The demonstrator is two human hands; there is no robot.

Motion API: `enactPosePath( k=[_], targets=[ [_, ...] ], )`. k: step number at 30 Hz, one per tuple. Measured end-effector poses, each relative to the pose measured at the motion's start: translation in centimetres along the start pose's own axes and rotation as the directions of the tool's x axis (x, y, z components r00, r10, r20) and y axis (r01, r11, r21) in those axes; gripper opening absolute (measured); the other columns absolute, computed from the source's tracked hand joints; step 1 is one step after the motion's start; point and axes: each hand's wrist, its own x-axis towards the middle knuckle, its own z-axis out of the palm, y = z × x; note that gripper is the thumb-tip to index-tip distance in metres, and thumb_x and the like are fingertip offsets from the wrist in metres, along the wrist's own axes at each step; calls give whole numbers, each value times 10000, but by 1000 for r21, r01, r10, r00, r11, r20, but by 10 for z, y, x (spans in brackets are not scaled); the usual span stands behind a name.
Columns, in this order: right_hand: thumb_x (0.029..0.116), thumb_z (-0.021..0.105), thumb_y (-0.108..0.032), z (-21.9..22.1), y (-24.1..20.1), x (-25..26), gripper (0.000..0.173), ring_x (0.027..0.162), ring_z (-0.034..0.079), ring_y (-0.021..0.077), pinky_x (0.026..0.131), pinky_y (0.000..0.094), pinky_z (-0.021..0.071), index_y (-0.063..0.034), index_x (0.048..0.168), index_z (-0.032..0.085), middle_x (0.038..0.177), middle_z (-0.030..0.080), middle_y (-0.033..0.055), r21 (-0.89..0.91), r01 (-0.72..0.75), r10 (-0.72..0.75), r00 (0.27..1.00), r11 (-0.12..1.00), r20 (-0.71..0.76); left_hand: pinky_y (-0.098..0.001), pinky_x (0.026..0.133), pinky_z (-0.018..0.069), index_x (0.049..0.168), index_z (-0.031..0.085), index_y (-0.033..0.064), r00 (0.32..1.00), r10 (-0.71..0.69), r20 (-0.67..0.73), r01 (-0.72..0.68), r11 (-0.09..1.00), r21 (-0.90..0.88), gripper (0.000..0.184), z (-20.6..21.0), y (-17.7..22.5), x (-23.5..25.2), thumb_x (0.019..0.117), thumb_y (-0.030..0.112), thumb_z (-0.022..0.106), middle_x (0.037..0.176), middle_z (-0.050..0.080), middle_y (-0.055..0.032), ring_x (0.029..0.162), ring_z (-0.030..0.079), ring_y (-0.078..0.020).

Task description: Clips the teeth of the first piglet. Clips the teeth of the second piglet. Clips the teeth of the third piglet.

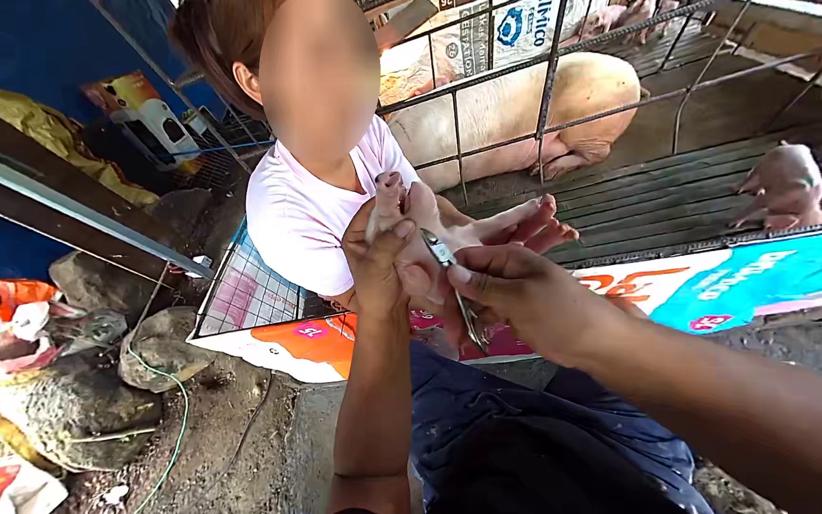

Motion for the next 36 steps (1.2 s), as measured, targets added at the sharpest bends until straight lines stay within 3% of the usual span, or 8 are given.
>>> enactPosePath(
  k=[5, 7, 12, 18, 21, 25, 34, 36],
  targets=[
    [1110, 424, -205, 8, 6, 11, 294, 531, 586, 56, 470, 157, 475, -15, 1055, 642, 714, 654, 79, 120, 52, -58, 997, 991, 49, -168, 663, 559, 1117, 702, 87, 999, 34, -29, -33, 999, 30, 241, 9, 3, -6, 885, 132, 748, 881, 704, 34, 721, 646, -5],
    [1108, 435, -208, 9, 4, 15, 284, 509, 573, 67, 453, 166, 468, -18, 1050, 638, 715, 648, 96, 151, 49, -62, 995, 987, 81, -174, 694, 568, 1135, 699, 98, 999, 36, -31, -35, 999, 29, 229, 10, 5, -9, 907, 110, 718, 923, 711, 32, 780, 665, -8],
    [1107, 436, -187, 10, 5, 17, 279, 517, 598, 85, 461, 176, 493, -2, 1049, 637, 756, 674, 127, 206, 19, -38, 996, 978, 86, -140, 532, 513, 1105, 688, 89, 998, 43, -54, -43, 999, 12, 211, 14, 6, -13, 897, 80, 720, 802, 674, 38, 598, 596, 9],
    [1106, 436, -185, 12, 9, 16, 283, 518, 605, 90, 462, 180, 502, 6, 1037, 634, 742, 665, 131, 240, 14, -35, 996, 971, 82, -153, 515, 521, 1133, 679, 91, 994, 41, -99, -38, 999, 32, 260, 15, 5, -17, 879, 60, 723, 833, 685, 23, 603, 608, -2],
    [1113, 418, -191, 17, 11, 17, 300, 511, 593, 83, 452, 172, 488, 9, 1034, 628, 743, 664, 129, 252, 21, -38, 997, 968, 61, -182, 594, 561, 1166, 675, 96, 993, 41, -111, -41, 999, 8, 304, 12, 4, -19, 868, 63, 727, 898, 707, 11, 711, 660, -23],
    [1110, 431, -194, 20, 13, 17, 296, 508, 591, 78, 446, 165, 477, 10, 1015, 624, 723, 656, 128, 275, 16, -33, 998, 961, 56, -164, 462, 498, 1156, 655, 100, 993, 28, -115, -31, 999, -26, 298, 11, 4, -22, 872, 64, 738, 784, 668, 3, 545, 583, -17],
    [1111, 418, -181, 19, 10, 16, 315, 491, 594, 68, 435, 161, 482, 17, 995, 633, 718, 666, 121, 281, -13, -7, 997, 960, 70, -141, 509, 506, 1138, 679, 91, 996, 59, -63, -58, 998, 18, 257, 14, 7, -17, 890, 91, 747, 834, 685, 26, 577, 581, 9],
    [1111, 414, -176, 19, 11, 16, 321, 484, 565, 57, 431, 148, 451, 16, 969, 628, 705, 651, 111, 267, 10, -27, 998, 964, 60, -145, 597, 543, 1161, 681, 94, 997, 60, -45, -59, 998, 24, 283, 14, 8, -17, 887, 101, 754, 889, 707, 35, 670, 632, 12]
  ],
)
